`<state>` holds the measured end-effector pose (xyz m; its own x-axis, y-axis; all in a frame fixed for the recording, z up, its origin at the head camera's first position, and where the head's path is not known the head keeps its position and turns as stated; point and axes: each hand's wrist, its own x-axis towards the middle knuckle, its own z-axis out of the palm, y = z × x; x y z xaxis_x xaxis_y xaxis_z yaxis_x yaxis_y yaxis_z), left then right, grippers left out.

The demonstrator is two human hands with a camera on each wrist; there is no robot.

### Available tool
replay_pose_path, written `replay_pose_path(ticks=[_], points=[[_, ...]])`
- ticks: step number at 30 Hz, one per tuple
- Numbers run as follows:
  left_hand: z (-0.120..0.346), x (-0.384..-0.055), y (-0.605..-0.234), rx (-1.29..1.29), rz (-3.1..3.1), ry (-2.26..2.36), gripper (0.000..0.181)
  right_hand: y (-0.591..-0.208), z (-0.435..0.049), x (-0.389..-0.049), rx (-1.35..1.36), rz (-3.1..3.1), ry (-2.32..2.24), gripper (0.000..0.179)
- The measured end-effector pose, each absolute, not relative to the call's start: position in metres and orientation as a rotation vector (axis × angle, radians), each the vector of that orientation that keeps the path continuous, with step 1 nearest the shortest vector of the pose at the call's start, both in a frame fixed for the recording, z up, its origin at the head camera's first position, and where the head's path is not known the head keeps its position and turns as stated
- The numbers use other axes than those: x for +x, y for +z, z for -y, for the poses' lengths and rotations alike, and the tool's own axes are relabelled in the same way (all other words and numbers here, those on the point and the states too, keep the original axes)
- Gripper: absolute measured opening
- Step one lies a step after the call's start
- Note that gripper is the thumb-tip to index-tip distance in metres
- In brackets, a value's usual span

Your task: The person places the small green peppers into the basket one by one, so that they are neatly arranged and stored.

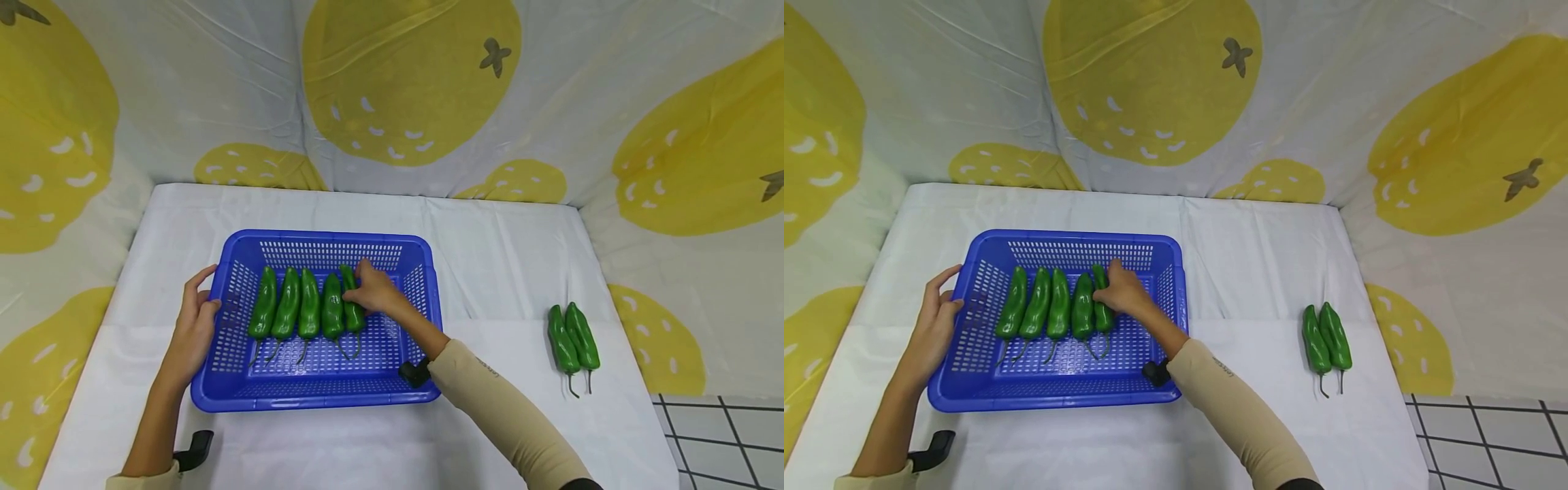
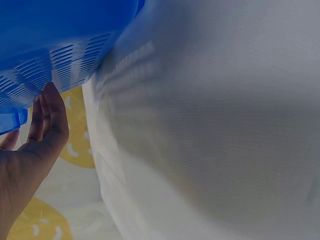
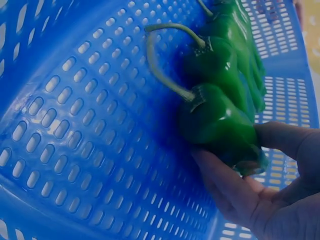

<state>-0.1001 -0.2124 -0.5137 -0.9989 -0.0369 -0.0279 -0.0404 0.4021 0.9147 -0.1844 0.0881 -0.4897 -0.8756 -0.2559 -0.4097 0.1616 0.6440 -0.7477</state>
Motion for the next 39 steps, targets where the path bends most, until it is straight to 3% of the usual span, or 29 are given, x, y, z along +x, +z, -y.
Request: replay_pose_path(ticks=[5, 14, 27, 39], points=[[0.212, -0.1, -0.514, -0.074, -2.625, 1.716, 0.056, -0.491, -0.087, -0.183, -0.112, -2.412, -1.136, 0.039], [0.212, -0.1, -0.513, -0.065, -2.621, 1.722, 0.057, -0.491, -0.089, -0.185, -0.189, -2.58, -0.948, 0.013], [0.212, -0.1, -0.513, -0.068, -2.618, 1.726, 0.057, -0.48, -0.102, -0.184, -0.236, -2.7, -0.873, 0.019], [0.213, -0.1, -0.513, -0.064, -2.627, 1.721, 0.057, -0.446, -0.123, -0.176, -0.349, -2.811, -0.924, 0.005]])
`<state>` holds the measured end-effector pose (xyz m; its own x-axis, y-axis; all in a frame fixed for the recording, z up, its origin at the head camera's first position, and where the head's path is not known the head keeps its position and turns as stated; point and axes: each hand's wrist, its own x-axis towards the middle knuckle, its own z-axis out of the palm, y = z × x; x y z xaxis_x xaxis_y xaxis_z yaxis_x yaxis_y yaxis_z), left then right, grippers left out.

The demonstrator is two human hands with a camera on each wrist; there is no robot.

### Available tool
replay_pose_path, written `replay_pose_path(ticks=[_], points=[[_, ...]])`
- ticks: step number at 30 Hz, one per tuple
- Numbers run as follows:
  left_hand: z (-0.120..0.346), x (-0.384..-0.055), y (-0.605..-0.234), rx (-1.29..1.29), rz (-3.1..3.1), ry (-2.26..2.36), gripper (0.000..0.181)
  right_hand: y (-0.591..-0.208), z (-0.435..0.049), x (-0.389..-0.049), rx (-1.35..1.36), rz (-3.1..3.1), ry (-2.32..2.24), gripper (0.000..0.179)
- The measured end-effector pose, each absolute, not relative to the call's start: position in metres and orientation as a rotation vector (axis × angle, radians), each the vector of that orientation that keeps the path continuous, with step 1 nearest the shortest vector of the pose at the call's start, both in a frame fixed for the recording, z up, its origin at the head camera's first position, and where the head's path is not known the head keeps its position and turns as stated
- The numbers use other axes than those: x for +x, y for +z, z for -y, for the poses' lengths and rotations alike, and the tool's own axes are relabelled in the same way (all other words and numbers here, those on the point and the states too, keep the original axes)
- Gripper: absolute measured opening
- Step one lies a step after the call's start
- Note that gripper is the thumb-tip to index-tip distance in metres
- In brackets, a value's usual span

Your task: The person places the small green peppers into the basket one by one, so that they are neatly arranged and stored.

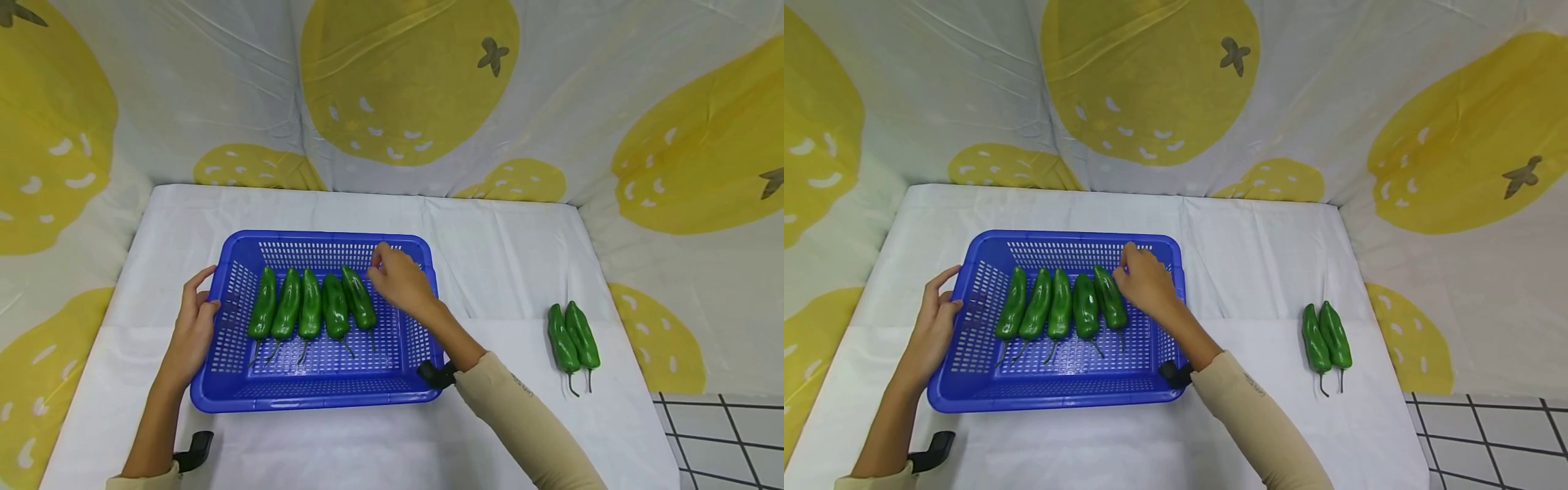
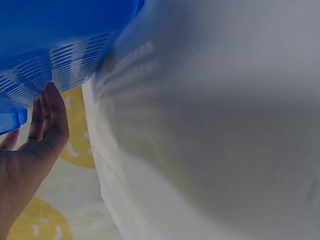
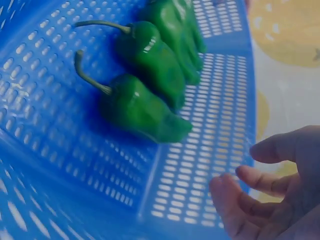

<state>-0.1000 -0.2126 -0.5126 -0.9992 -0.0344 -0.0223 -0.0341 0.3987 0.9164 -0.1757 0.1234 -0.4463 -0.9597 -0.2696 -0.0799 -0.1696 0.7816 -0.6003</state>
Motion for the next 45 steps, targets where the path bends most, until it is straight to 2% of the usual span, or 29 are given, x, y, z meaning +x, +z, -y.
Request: replay_pose_path(ticks=[13, 30, 45], points=[[0.213, -0.101, -0.513, 0.062, 2.644, -1.705, 0.056, -0.429, -0.176, -0.166, -0.193, -2.909, -1.044, 0.023], [0.215, -0.101, -0.514, 0.06, 2.65, -1.706, 0.056, -0.456, -0.295, -0.12, 0.22, -3.053, -0.86, 0.03], [0.214, -0.101, -0.514, 0.063, 2.65, -1.698, 0.056, -0.483, -0.351, -0.08, 0.673, -3.031, -0.788, 0.045]])
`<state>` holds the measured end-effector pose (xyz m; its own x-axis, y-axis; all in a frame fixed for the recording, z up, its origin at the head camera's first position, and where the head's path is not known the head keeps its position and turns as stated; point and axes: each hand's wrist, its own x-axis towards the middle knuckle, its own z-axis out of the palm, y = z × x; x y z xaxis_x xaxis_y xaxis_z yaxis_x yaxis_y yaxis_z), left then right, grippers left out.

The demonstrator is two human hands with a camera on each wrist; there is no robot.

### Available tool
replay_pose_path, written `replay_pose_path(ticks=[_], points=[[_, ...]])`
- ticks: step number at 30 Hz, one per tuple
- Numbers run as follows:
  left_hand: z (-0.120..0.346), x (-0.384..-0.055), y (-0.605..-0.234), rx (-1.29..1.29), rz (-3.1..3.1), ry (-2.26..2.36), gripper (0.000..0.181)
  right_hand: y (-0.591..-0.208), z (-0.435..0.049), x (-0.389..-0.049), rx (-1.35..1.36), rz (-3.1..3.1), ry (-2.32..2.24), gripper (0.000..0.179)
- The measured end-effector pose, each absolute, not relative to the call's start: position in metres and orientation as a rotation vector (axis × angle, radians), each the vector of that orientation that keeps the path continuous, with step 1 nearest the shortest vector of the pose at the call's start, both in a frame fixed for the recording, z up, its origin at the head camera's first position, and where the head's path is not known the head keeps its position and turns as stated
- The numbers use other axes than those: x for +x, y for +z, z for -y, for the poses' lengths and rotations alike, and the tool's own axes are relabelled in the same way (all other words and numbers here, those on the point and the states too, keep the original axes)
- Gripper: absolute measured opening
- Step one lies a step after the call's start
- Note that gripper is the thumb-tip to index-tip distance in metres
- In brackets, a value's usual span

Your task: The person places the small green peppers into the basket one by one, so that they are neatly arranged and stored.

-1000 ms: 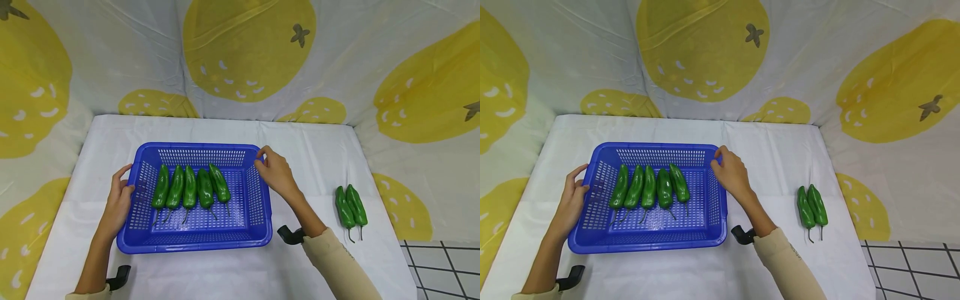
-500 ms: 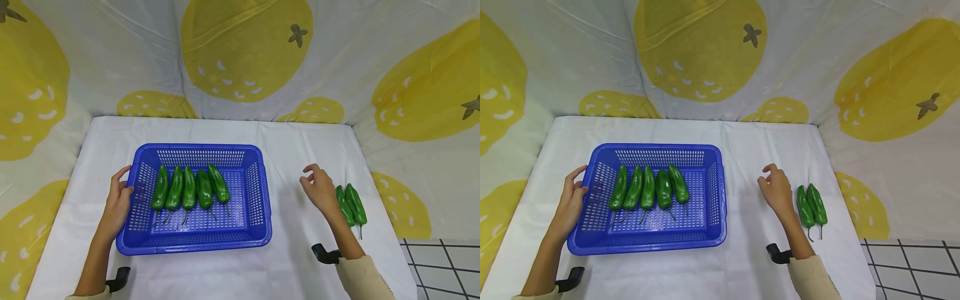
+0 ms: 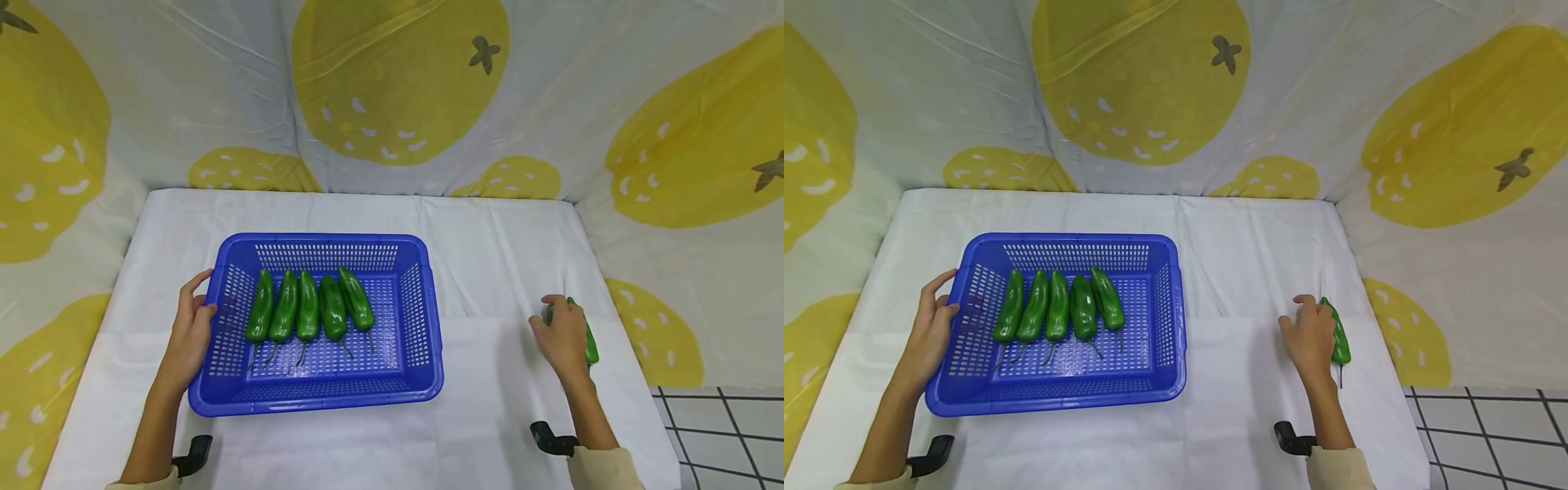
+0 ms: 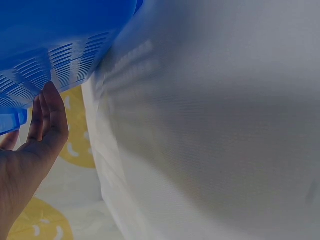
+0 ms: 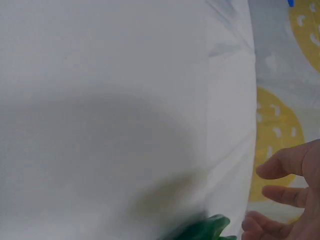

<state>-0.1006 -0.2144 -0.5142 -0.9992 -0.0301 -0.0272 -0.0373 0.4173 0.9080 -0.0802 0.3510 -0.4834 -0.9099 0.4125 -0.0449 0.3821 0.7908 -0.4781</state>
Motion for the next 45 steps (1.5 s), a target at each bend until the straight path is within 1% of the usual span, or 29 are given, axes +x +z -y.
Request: replay_pose_path(ticks=[5, 12, 30, 45], points=[[0.214, -0.101, -0.514, -0.067, -2.632, 1.697, 0.056, -0.491, -0.36, -0.074, -0.744, 2.905, 0.73, 0.048], [0.214, -0.101, -0.513, -0.071, -2.621, 1.7, 0.056, -0.496, -0.368, -0.072, -0.793, 2.915, 0.681, 0.056], [0.214, -0.101, -0.514, -0.054, -2.594, 1.734, 0.057, -0.506, -0.379, -0.069, -0.75, 3.031, 0.544, 0.063], [0.214, -0.101, -0.514, -0.041, -2.587, 1.745, 0.056, -0.511, -0.386, -0.067, -0.791, 3.073, 0.516, 0.06]])
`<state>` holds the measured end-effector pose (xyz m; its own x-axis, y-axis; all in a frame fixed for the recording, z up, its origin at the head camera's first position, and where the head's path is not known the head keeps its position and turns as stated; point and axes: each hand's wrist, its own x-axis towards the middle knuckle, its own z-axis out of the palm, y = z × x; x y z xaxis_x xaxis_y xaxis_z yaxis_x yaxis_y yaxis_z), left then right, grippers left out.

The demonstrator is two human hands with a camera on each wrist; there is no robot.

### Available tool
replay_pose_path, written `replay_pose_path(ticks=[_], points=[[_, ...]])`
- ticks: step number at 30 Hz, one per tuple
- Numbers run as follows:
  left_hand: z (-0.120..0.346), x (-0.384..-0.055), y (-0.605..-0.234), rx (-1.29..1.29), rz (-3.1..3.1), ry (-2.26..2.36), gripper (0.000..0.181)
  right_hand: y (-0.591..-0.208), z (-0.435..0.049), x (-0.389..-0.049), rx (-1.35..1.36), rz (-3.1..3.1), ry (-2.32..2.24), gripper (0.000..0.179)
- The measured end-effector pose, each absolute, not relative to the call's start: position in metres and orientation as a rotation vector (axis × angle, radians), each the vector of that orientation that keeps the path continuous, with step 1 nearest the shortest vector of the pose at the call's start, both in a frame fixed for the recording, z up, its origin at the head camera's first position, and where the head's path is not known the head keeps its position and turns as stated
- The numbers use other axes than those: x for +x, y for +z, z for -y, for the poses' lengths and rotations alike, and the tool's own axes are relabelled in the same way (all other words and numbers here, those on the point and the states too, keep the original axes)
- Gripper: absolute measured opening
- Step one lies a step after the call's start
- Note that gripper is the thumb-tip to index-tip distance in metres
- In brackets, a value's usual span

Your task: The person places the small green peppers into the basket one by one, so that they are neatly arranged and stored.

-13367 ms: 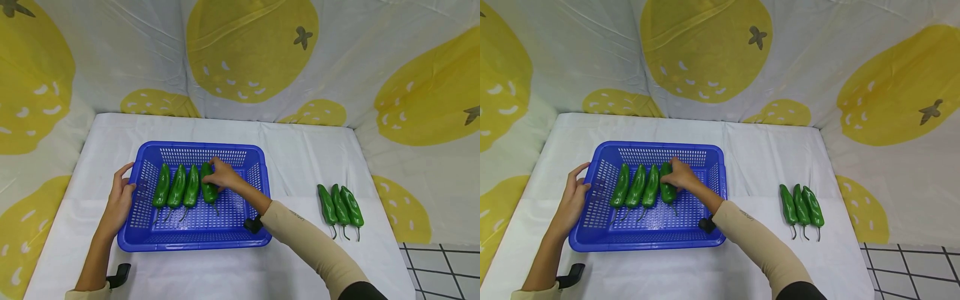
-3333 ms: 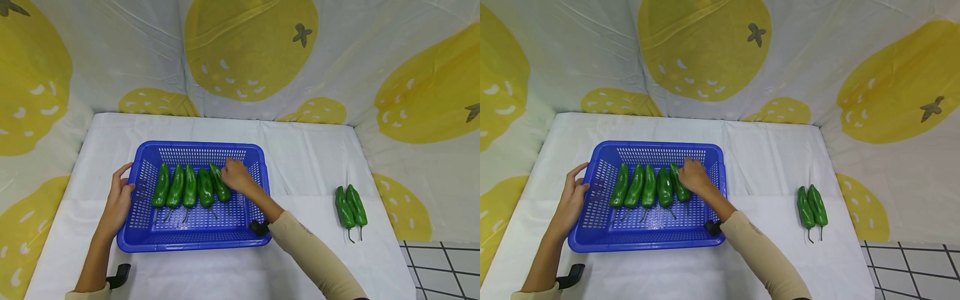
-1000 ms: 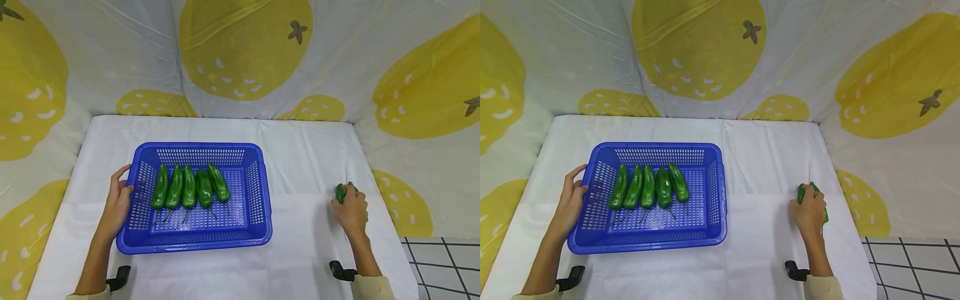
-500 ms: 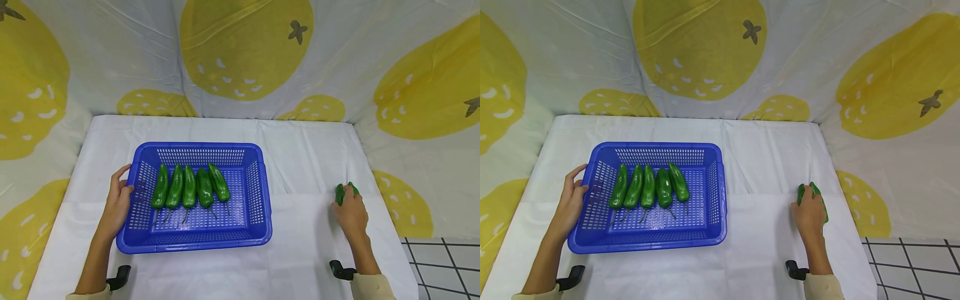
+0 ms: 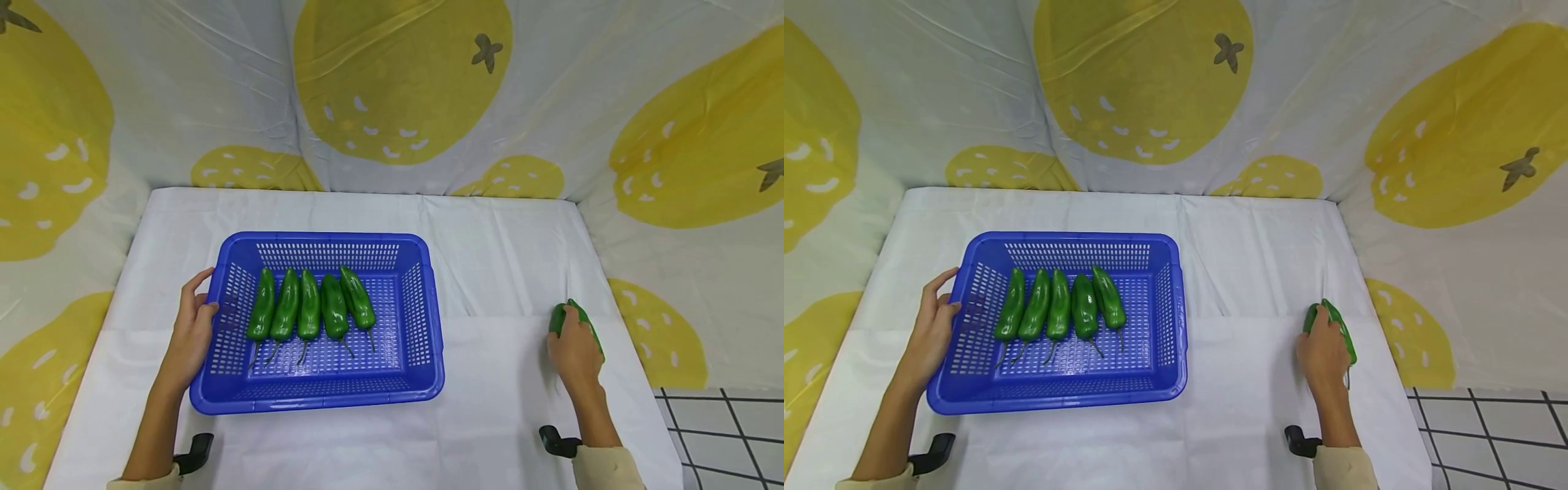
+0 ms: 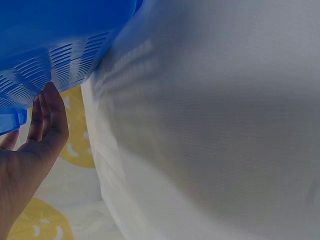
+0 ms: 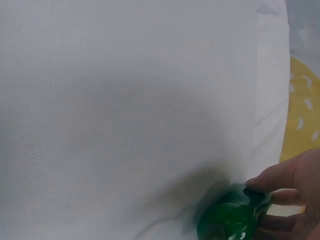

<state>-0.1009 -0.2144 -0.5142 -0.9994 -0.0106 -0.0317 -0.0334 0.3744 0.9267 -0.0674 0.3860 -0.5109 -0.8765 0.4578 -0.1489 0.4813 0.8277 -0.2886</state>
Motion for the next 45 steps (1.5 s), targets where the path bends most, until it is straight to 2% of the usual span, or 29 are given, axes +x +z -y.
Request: replay_pose_path(ticks=[18, 45], points=[[0.214, -0.101, -0.514, -0.055, -2.596, 1.727, 0.056, -0.484, -0.382, -0.079, 0.698, -2.889, -0.676, 0.063], [0.214, -0.101, -0.513, -0.059, -2.601, 1.722, 0.056, -0.456, -0.339, -0.115, 0.374, -2.745, -1.125, 0.064]])
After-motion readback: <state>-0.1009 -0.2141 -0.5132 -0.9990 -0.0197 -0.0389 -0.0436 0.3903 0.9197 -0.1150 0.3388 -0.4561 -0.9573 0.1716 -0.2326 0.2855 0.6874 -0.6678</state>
